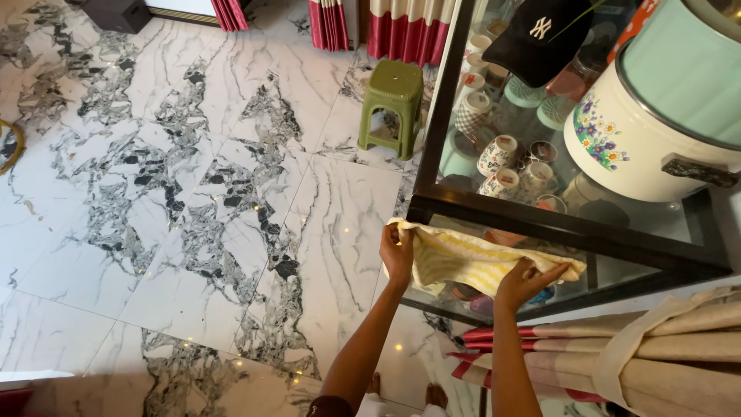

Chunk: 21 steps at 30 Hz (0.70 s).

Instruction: The recorder is cleaning a glass display cabinet and the items inside using a cloth.

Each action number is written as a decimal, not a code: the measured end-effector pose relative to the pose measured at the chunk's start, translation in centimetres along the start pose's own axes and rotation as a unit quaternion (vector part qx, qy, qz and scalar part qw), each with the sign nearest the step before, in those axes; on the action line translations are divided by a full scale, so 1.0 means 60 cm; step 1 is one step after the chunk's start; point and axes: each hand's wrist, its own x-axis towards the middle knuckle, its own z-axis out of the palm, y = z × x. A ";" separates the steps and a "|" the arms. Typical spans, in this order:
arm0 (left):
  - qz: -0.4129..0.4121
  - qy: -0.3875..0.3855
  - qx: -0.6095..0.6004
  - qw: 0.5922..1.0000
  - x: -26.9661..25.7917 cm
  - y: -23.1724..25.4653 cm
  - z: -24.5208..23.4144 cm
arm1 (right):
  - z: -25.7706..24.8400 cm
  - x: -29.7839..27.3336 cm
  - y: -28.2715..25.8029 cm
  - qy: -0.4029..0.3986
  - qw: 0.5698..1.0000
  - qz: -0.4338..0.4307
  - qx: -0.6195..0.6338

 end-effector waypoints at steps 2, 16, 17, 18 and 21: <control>-0.011 0.003 -0.007 1.000 -0.014 0.002 0.003 | -0.015 0.004 0.014 0.001 1.000 0.001 -0.002; -0.016 -0.009 -0.131 0.991 -0.093 -0.016 0.111 | -0.118 0.098 0.028 0.024 1.000 -0.006 0.007; -0.027 -0.025 -0.151 0.988 -0.103 -0.003 0.121 | -0.125 0.114 0.010 0.030 0.999 -0.029 -0.014; -0.039 -0.041 -0.171 0.984 -0.112 0.011 0.130 | -0.132 0.130 -0.007 0.037 0.997 -0.052 -0.035; 0.011 -0.041 -0.147 0.988 -0.140 -0.012 0.180 | -0.161 0.171 -0.014 0.043 0.989 -0.103 -0.092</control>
